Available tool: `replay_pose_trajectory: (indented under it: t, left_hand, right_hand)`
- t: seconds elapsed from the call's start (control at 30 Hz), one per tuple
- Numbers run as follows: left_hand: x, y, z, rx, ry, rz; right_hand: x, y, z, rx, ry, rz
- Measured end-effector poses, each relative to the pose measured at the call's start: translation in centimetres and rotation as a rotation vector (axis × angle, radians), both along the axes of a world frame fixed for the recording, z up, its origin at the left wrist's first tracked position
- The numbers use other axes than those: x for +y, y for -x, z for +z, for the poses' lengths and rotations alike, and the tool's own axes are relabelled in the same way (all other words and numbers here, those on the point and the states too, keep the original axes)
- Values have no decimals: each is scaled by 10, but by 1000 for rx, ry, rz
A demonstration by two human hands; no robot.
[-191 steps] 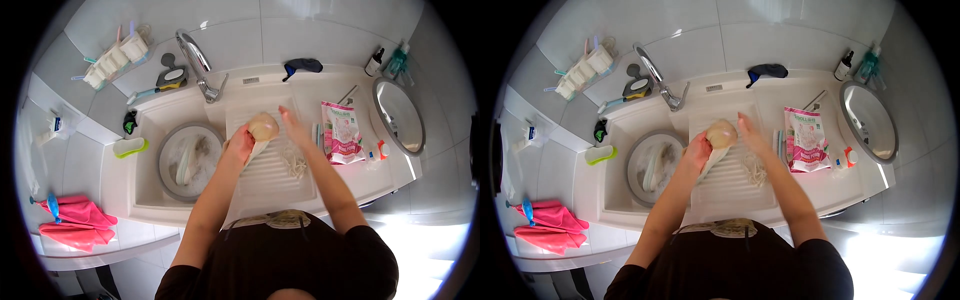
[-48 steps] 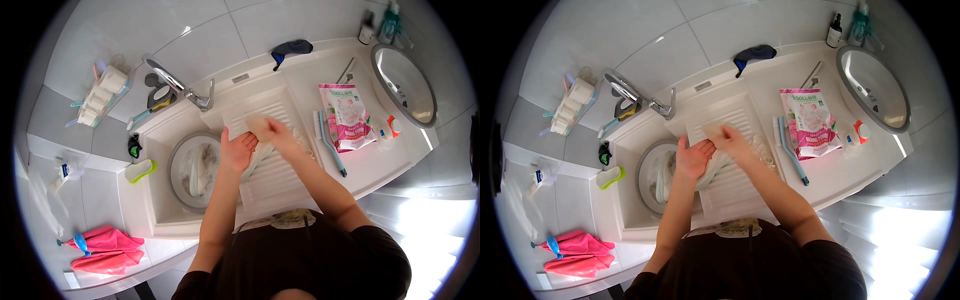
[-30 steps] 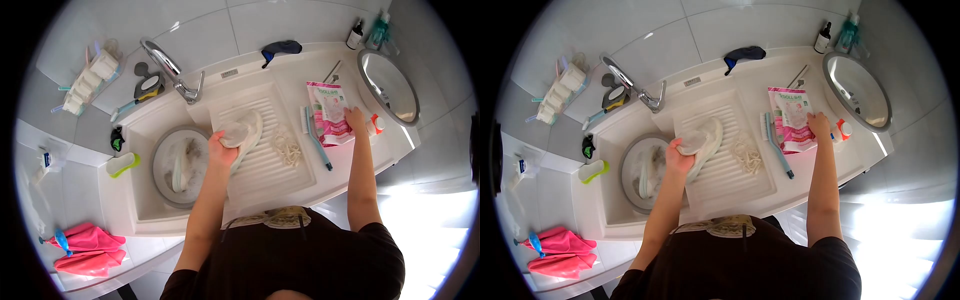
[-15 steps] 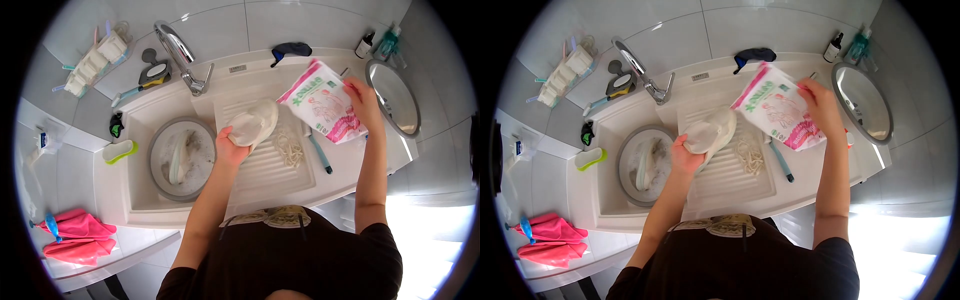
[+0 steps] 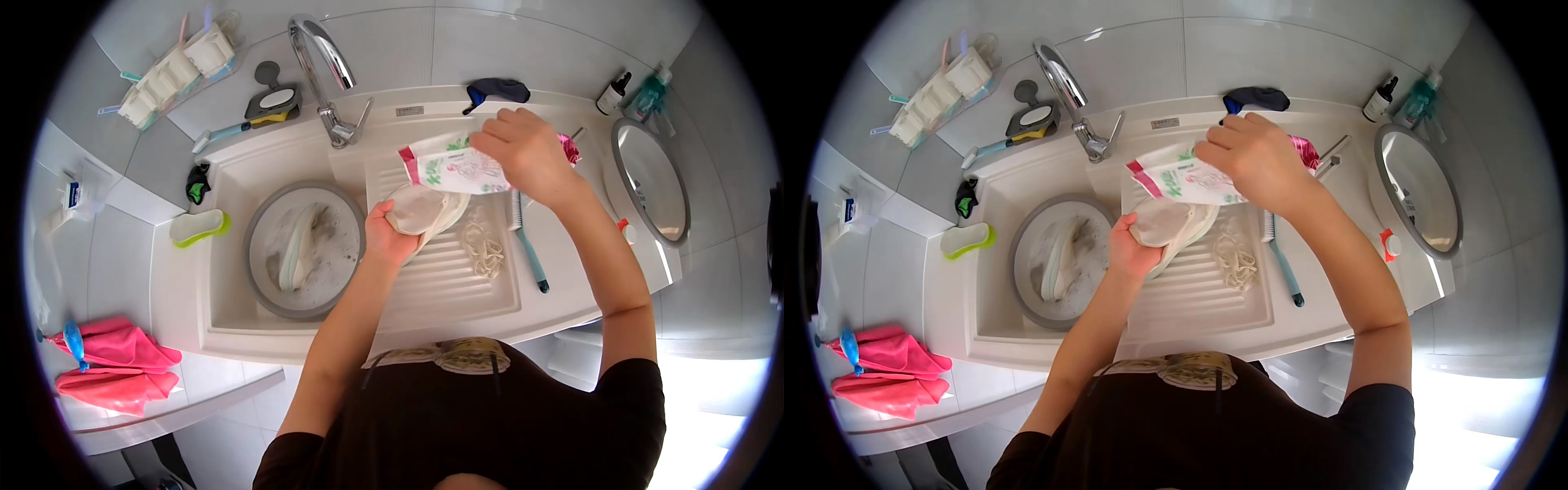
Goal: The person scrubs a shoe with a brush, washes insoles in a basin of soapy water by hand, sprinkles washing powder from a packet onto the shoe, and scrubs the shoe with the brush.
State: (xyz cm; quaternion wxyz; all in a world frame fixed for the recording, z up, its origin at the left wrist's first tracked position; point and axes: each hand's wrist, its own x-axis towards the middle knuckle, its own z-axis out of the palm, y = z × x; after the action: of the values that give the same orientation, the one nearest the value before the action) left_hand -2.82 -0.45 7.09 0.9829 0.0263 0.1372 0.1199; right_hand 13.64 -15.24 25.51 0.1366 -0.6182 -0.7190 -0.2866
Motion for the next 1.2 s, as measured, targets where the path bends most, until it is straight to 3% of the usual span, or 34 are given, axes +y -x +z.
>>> replay_pose_trajectory:
  t: [0.33,0.6,1.2]
  left_hand:
    - [5,1,9,99,10,66]
    - [7,6,3,122,15,104]
    - [7,5,0,-4,-24,69]
  right_hand:
    - [7,2,-9,-62,25,18]
    - [10,6,-11,-15,-106,43]
    - [5,0,-27,19,-100,-28]
